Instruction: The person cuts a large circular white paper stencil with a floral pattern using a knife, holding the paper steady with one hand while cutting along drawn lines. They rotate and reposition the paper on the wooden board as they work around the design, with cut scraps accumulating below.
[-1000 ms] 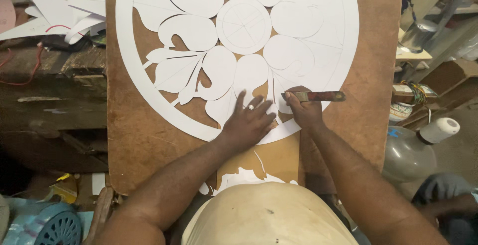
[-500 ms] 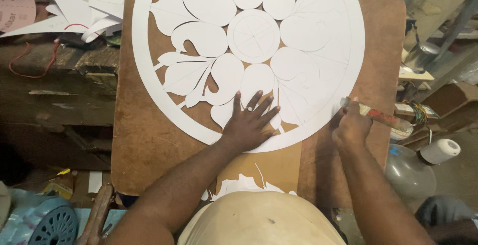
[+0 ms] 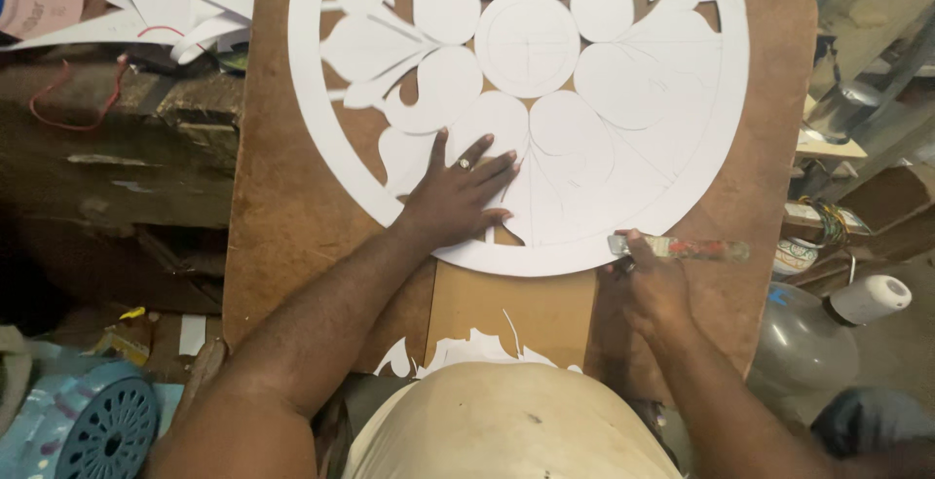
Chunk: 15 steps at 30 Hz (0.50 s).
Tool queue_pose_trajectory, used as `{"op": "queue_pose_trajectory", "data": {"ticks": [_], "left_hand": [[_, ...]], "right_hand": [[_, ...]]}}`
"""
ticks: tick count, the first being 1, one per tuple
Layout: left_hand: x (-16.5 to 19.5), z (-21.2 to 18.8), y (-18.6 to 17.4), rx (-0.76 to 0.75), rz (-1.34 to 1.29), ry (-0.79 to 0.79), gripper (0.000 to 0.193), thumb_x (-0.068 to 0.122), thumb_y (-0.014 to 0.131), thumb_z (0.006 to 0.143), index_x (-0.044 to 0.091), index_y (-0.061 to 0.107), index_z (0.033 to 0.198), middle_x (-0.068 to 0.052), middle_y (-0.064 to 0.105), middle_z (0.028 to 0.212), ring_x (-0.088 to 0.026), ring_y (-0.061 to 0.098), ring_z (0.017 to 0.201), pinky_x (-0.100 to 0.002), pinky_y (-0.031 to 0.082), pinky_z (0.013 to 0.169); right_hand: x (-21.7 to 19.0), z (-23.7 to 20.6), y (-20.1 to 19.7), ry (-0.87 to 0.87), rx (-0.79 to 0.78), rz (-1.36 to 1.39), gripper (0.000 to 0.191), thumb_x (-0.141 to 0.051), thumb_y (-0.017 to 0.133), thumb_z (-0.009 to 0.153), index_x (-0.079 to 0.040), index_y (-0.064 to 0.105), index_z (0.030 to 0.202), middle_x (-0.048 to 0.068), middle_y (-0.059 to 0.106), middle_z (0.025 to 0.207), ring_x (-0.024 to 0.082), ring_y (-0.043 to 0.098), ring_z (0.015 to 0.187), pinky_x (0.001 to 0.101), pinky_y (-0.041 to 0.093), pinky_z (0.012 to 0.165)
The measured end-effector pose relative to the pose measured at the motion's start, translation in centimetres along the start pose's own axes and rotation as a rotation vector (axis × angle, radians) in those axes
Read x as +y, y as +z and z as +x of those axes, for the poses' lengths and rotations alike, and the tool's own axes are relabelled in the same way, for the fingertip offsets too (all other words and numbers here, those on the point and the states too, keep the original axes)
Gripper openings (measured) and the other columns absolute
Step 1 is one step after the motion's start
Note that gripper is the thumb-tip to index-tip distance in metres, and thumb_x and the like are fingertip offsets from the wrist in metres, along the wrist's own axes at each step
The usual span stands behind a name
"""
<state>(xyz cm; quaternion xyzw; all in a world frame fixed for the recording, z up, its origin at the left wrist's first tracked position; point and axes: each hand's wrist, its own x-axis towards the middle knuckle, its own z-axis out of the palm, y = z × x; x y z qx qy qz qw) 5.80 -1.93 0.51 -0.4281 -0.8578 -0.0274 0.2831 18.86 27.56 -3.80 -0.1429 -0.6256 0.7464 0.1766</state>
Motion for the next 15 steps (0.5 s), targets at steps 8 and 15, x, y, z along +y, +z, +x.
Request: {"op": "queue_pose_trajectory", "data": {"ticks": [8,15], "left_hand": [[2.6,-0.3,1.9,0.119,0.019,-0.191,0.06,0.045,0.053,0.103,0.018,0.047,0.156,0.002,0.035,0.166,-0.026,0.024,0.156,-0.08,0.006,0.116],[3.2,0.5,2.4,0.053,0.018,-0.257,0.06,0.052,0.042,0.104,0.026,0.04,0.158,0.005,0.026,0.169,-0.023,0.016,0.157,-0.079,-0.001,0.117]], "right_hand": [[-1.0,-2.9,-2.1,0.376,-0.35,-0.147,0.023,-0.028,0.062,0.098,-0.008,0.065,0.108,0.007,0.069,0.089,0.021,0.06,0.064,0.0341,0.044,0.054],[-3.6,-0.8,1.3,-0.074,-0.337,-0.368,0.032,-0.032,0.059,0.105,-0.001,0.07,0.105,0.005,0.066,0.077,0.015,0.06,0.069,0.0298,0.049,0.064]]}}
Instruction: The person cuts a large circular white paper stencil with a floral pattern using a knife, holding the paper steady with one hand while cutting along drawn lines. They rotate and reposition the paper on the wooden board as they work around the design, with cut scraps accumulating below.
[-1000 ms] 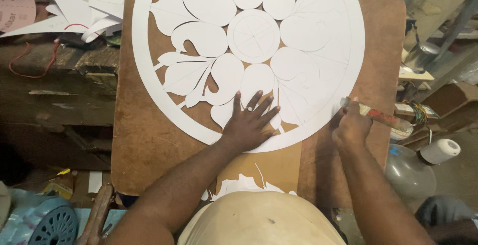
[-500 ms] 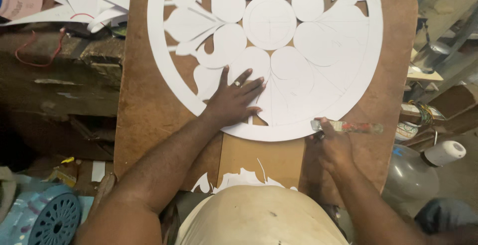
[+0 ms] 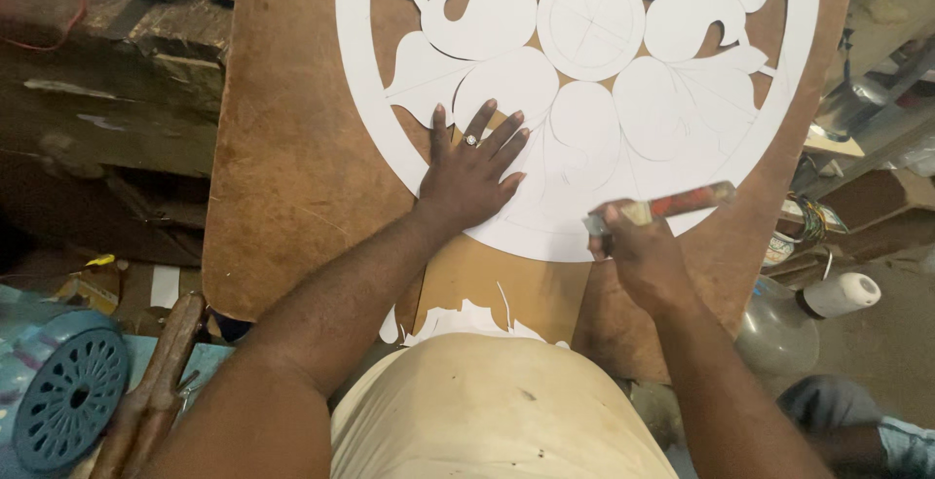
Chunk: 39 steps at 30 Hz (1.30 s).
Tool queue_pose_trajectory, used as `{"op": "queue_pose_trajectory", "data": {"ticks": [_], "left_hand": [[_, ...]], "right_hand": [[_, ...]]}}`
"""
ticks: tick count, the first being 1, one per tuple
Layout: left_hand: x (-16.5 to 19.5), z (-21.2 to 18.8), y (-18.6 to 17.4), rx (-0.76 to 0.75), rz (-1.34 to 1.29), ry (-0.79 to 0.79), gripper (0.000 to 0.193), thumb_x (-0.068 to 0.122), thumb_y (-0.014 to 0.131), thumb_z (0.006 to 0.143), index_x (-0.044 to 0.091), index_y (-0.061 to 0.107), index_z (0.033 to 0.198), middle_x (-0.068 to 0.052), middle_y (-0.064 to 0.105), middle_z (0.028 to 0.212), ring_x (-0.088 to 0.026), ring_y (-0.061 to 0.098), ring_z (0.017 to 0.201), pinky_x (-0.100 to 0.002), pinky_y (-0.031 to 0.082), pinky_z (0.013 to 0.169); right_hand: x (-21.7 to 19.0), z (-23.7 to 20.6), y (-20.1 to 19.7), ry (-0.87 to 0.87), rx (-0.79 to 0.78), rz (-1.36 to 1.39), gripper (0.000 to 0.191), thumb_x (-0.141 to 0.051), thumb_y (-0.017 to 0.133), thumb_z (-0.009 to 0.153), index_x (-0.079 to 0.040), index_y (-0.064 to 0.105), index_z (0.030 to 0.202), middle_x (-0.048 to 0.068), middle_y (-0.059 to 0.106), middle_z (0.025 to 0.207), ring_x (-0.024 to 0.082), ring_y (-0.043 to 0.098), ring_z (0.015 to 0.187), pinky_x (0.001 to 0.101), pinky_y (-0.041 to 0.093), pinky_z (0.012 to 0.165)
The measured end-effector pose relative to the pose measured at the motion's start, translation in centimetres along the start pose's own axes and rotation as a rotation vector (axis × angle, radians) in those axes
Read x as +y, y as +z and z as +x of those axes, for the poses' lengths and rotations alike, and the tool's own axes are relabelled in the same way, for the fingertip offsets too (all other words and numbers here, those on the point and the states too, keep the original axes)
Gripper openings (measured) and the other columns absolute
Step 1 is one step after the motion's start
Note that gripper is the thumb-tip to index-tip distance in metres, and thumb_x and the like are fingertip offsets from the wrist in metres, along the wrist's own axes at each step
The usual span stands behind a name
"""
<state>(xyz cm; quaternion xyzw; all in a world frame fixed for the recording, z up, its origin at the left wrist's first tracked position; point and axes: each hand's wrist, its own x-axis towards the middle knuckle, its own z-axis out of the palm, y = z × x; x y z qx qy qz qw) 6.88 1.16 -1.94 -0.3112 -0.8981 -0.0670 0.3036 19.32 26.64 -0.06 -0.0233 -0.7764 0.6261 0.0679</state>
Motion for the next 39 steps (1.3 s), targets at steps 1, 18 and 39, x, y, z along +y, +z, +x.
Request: {"op": "queue_pose_trajectory", "data": {"ticks": [1,18,39], "left_hand": [[0.0,0.1,-0.1,-0.006,0.004,-0.004,0.059,0.053,0.04,0.104,0.028,0.039,0.158,0.006,0.025,0.169,-0.023,0.015,0.157,-0.079,-0.002,0.117],[-0.3,-0.7,-0.3,0.01,-0.037,-0.001,0.059,0.054,0.038,0.107,0.03,0.035,0.161,0.004,0.023,0.172,-0.025,0.013,0.159,-0.078,-0.003,0.118],[-0.4,-0.9,-0.6,0.018,-0.002,-0.001,0.057,0.05,0.038,0.108,0.03,0.036,0.161,0.003,0.019,0.171,-0.024,0.006,0.158,-0.082,0.001,0.116]], "right_hand": [[-0.5,1.3,0.9,-0.083,0.018,-0.037,0.03,-0.029,0.06,0.105,-0.001,0.068,0.103,0.006,0.067,0.077,0.015,0.061,0.068,0.0299,0.05,0.064],[-3.7,10.1,7.4,-0.316,0.247,-0.327,0.026,-0.021,0.067,0.102,0.001,0.07,0.087,0.005,0.069,0.069,0.01,0.064,0.058,0.0287,0.049,0.054],[-3.6,10.3,7.7,-0.365,0.217,-0.496,0.029,-0.017,0.063,0.105,0.003,0.07,0.086,0.007,0.069,0.067,0.013,0.066,0.057,0.0297,0.051,0.054]]}}
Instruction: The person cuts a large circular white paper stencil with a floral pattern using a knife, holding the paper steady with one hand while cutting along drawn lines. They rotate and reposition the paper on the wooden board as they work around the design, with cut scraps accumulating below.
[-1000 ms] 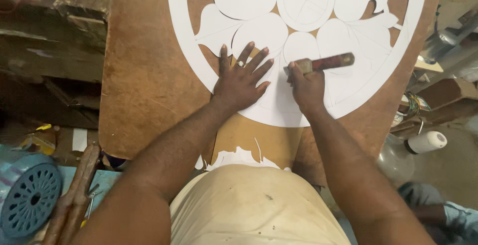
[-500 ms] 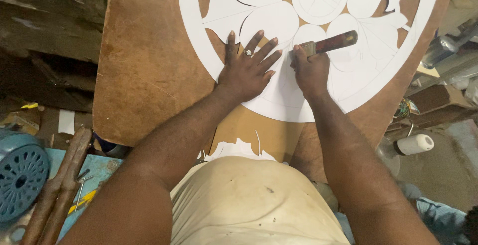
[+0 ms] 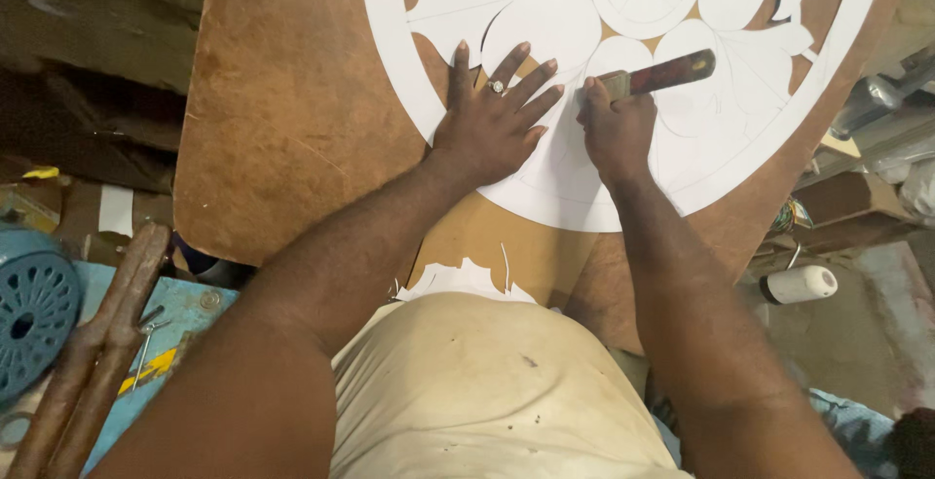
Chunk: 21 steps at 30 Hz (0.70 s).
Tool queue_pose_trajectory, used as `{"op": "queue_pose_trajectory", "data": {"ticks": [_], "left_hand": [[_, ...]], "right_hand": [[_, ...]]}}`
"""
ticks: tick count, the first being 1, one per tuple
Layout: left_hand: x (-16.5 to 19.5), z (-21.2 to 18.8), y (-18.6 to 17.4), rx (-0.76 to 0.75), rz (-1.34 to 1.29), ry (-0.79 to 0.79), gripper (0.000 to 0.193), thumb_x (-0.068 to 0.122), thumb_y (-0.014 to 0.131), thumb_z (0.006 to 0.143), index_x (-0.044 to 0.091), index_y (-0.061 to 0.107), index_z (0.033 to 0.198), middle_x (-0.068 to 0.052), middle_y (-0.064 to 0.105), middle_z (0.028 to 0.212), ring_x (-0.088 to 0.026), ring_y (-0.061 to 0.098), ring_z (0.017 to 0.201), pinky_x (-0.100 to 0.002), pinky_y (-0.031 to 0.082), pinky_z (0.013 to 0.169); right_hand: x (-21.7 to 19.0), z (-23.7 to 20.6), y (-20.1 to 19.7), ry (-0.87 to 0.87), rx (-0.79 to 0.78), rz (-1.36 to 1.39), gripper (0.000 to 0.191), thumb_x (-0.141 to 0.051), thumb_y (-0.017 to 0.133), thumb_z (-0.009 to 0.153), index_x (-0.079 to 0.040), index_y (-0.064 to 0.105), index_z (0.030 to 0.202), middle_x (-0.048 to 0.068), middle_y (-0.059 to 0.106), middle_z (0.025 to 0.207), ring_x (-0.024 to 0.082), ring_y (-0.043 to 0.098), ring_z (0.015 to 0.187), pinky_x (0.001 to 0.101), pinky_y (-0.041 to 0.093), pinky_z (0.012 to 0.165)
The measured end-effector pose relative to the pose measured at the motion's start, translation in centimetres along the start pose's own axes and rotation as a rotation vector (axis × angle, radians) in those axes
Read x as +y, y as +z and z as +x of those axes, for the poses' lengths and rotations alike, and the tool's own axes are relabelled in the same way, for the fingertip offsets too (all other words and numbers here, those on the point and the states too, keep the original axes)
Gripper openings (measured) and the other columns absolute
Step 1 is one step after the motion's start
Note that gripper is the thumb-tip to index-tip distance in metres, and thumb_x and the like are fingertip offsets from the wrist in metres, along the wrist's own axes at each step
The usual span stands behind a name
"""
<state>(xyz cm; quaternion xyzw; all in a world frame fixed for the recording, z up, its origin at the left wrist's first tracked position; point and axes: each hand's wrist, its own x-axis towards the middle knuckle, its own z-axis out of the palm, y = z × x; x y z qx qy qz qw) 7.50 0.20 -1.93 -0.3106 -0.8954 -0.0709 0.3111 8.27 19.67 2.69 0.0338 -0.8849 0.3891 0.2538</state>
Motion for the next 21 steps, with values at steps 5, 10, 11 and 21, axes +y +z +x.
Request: {"op": "queue_pose_trajectory", "data": {"ticks": [5,10,11,21], "left_hand": [[0.12,-0.43,0.16,0.004,-0.036,-0.012,0.056,0.051,0.039,0.11,0.03,0.038,0.163,0.004,0.021,0.172,-0.025,0.007,0.159,-0.084,0.001,0.115],[0.14,-0.31,0.1,0.052,-0.002,-0.011,0.056,0.052,0.039,0.11,0.032,0.039,0.162,0.004,0.022,0.171,-0.026,0.008,0.159,-0.085,0.001,0.114],[0.13,-0.28,0.06,0.05,-0.003,-0.015,0.057,0.053,0.038,0.109,0.032,0.038,0.162,0.004,0.022,0.171,-0.026,0.008,0.159,-0.084,0.0,0.114],[0.08,-0.45,-0.01,0.029,-0.022,-0.029,0.057,0.055,0.038,0.11,0.032,0.038,0.162,0.005,0.022,0.172,-0.025,0.006,0.16,-0.084,-0.003,0.115]], "right_hand": [[0.03,-0.16,-0.16,-0.102,-0.029,-0.058,0.024,-0.014,0.061,0.106,0.004,0.068,0.091,0.008,0.067,0.068,0.015,0.065,0.059,0.0316,0.05,0.057],[-0.09,-0.27,-0.07,-0.083,-0.039,-0.054,0.022,-0.013,0.061,0.107,0.003,0.067,0.094,0.007,0.067,0.07,0.014,0.065,0.061,0.0305,0.051,0.058],[-0.1,-0.31,-0.04,-0.07,-0.043,-0.04,0.021,-0.013,0.061,0.106,0.003,0.067,0.094,0.006,0.067,0.07,0.013,0.065,0.061,0.0303,0.051,0.058],[0.22,-0.5,-0.06,0.001,-0.083,0.072,0.019,-0.012,0.062,0.107,0.003,0.066,0.096,0.005,0.066,0.075,0.011,0.063,0.064,0.0286,0.052,0.059]]}}
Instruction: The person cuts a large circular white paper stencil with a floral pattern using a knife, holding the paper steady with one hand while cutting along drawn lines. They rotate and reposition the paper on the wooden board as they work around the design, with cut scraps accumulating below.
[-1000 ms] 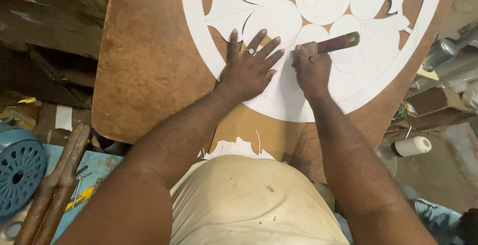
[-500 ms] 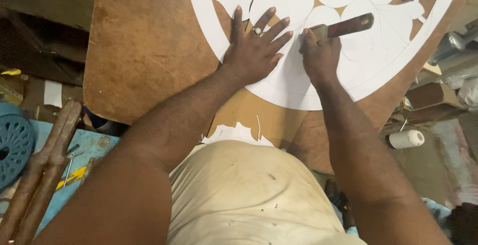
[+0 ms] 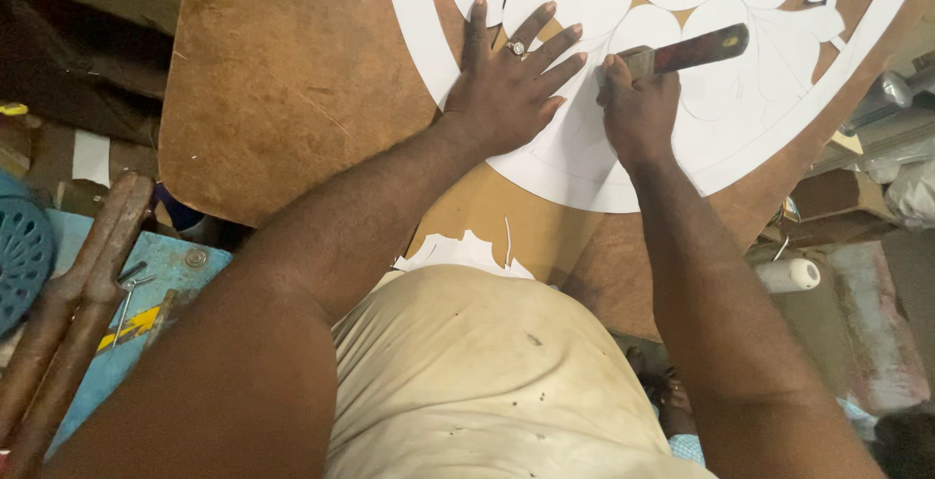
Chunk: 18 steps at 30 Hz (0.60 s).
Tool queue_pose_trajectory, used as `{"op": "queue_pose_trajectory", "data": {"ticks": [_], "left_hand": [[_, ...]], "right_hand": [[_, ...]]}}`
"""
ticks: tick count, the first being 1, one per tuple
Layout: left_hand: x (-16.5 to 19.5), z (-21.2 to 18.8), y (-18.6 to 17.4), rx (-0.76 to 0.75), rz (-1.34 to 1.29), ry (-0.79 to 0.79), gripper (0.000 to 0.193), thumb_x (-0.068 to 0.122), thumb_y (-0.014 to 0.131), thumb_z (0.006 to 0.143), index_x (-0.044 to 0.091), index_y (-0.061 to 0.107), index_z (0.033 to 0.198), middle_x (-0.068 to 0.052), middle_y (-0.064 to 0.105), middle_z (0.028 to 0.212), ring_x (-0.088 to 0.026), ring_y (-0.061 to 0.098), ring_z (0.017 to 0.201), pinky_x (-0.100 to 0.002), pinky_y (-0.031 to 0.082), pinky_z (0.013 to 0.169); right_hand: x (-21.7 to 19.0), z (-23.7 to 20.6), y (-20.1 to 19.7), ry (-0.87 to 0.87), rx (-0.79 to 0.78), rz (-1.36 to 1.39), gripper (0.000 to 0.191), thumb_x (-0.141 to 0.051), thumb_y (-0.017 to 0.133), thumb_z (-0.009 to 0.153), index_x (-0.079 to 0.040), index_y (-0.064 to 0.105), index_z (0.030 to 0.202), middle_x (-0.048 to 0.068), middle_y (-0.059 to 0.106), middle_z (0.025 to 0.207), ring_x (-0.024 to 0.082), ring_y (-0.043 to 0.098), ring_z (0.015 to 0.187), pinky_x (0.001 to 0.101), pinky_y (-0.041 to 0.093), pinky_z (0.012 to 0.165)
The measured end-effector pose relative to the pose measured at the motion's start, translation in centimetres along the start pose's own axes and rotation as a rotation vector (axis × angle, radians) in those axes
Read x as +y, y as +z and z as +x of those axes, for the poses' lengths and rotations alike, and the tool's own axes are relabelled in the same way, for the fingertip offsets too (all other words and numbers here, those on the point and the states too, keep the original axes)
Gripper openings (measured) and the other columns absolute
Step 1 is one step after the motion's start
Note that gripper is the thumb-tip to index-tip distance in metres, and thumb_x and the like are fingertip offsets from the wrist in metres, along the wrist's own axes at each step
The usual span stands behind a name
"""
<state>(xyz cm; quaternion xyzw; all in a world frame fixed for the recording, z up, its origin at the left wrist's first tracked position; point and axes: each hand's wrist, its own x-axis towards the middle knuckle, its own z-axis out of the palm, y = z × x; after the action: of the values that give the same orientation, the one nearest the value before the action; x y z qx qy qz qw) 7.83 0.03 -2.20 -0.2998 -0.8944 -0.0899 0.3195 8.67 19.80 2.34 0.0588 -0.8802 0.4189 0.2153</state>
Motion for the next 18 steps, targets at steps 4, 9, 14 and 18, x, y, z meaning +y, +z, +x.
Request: {"op": "queue_pose_trajectory", "data": {"ticks": [4,9,14,18], "left_hand": [[0.0,0.0,0.0,0.008,0.023,0.006,0.057,0.055,0.037,0.11,0.032,0.038,0.162,0.004,0.022,0.172,-0.025,0.006,0.16,-0.083,-0.003,0.115],[-0.1,0.0,0.0,0.004,0.01,0.001,0.057,0.055,0.038,0.109,0.033,0.039,0.161,0.004,0.024,0.171,-0.024,0.007,0.159,-0.084,-0.003,0.114],[0.1,-0.1,0.0,0.007,0.0,0.0,0.056,0.054,0.04,0.109,0.033,0.041,0.161,0.004,0.026,0.171,-0.024,0.009,0.159,-0.084,-0.003,0.115],[0.1,-0.1,0.0,0.008,-0.004,-0.006,0.056,0.054,0.041,0.109,0.033,0.041,0.16,0.004,0.025,0.171,-0.024,0.008,0.159,-0.084,-0.002,0.114]], "right_hand": [[-0.2,-0.3,-0.3,-0.016,-0.018,-0.098,0.02,-0.013,0.062,0.107,0.003,0.066,0.096,0.004,0.066,0.074,0.011,0.064,0.063,0.0283,0.052,0.058],[-0.2,-0.7,-0.3,-0.02,-0.035,-0.073,0.019,-0.012,0.061,0.108,0.003,0.066,0.098,0.005,0.065,0.073,0.011,0.062,0.064,0.0278,0.05,0.06],[0.0,-1.1,-0.4,-0.015,-0.032,-0.071,0.018,-0.013,0.061,0.107,0.003,0.066,0.099,0.005,0.065,0.073,0.011,0.063,0.064,0.0278,0.051,0.06],[0.3,-1.3,-0.4,0.0,-0.037,-0.074,0.018,-0.013,0.062,0.107,0.003,0.067,0.099,0.005,0.066,0.073,0.011,0.063,0.064,0.0276,0.051,0.06]]}}
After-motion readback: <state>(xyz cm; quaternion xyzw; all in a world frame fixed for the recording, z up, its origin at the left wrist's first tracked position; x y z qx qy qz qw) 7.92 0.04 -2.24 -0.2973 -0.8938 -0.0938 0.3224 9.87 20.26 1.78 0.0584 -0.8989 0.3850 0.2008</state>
